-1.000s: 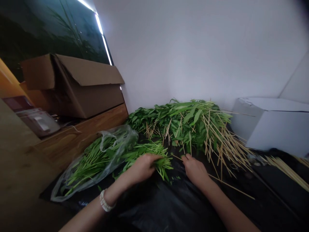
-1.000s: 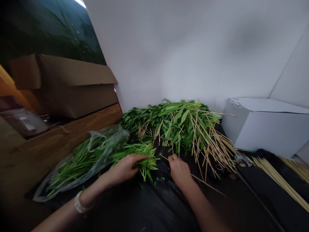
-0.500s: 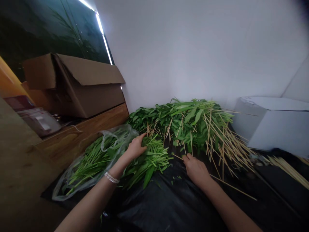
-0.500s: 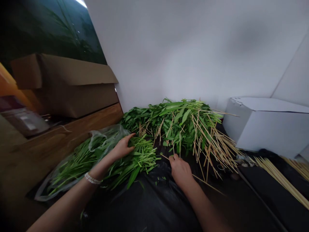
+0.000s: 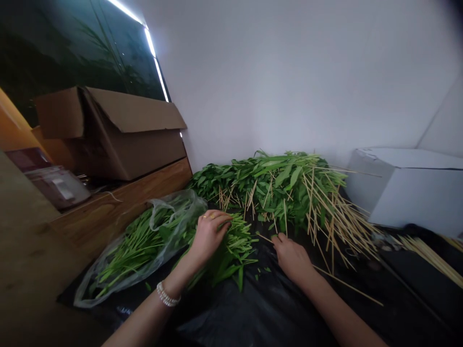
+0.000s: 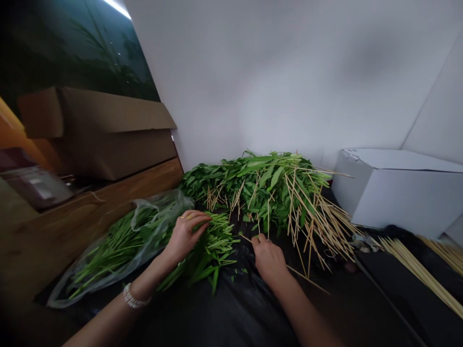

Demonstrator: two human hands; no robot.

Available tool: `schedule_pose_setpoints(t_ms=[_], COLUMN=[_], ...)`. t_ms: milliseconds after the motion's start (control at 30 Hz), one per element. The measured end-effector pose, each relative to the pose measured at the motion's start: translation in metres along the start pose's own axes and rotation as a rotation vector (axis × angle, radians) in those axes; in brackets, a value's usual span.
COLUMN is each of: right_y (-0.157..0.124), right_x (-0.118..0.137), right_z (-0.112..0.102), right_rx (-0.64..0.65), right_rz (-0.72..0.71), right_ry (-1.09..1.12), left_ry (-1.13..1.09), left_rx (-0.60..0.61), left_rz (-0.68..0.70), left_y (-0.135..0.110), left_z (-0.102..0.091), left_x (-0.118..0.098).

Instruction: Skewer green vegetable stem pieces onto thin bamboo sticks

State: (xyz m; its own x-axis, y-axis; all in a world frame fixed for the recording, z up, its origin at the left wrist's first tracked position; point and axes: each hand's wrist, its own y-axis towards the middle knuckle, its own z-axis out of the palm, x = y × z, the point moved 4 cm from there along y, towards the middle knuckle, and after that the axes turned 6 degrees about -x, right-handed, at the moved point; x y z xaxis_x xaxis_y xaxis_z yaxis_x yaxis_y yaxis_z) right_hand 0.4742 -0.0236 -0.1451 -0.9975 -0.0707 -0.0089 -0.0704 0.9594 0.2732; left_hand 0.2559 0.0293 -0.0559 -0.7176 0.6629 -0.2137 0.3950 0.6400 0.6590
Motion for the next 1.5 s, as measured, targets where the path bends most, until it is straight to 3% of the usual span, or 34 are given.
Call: schedule_pose_setpoints(t_ms=[133,300,500,667,800,867,1000,1100,1233,1367,1500], right_y=[0.000,0.001,0.001,0.002,0.002,0.002,0.002,0.001,0.000,0.001,0.001], right_x=[0.000,0.000,0.000,0.000,-0.001,0.000,0.000,0.001,0.001,0.000,0.000], right_z=[0.000,0.001,0.001,0.001,0.002,0.002,0.002,0.001,0.000,0.001,0.001], right_rx=[-0.006,-0.010,-0.023,-0.017,-0.018,-0.015,-0.019,-0.021,-0.016,-0.018,-0.008], right_rz=[-0.004,0.001,-0.003,-0.002,-0.001,0.000,-0.002,0.001,-0.002,0.000,0.002], right_ry=[0.002,-0.005,-0.008,-0.004,0.003,0.003,0.004,0.004,0.006,0.008,0.012], left_ry=[-0.037,-0.079,-0.062,0.222,0.202,0.202,0.323,0.320,0.199,0.082,0.104], left_rx=[0.007,0.040,0.257,0.367,0.418,0.389,0.197,0.203,0.214,0.144,0.162], left_rz=[-0.060,-0.060,0.044,-0.004,-0.009,-0.006,-0.023,-0.025,-0.054,0.016,0.094], left_y=[0.001,0.005,-0.005,-0.022,-0.018,-0.009,0.002,-0.005,-0.017,-0.019,-0.017], left_z=[0.012,0.026,0.039,0.039,0.029,0.023,0.017,0.026,0.026,0.019,0.032], left_x=[0.004,-0.015,-0.037,-0.018,0.000,0.009,0.026,0.028,0.016,-0.010,-0.025])
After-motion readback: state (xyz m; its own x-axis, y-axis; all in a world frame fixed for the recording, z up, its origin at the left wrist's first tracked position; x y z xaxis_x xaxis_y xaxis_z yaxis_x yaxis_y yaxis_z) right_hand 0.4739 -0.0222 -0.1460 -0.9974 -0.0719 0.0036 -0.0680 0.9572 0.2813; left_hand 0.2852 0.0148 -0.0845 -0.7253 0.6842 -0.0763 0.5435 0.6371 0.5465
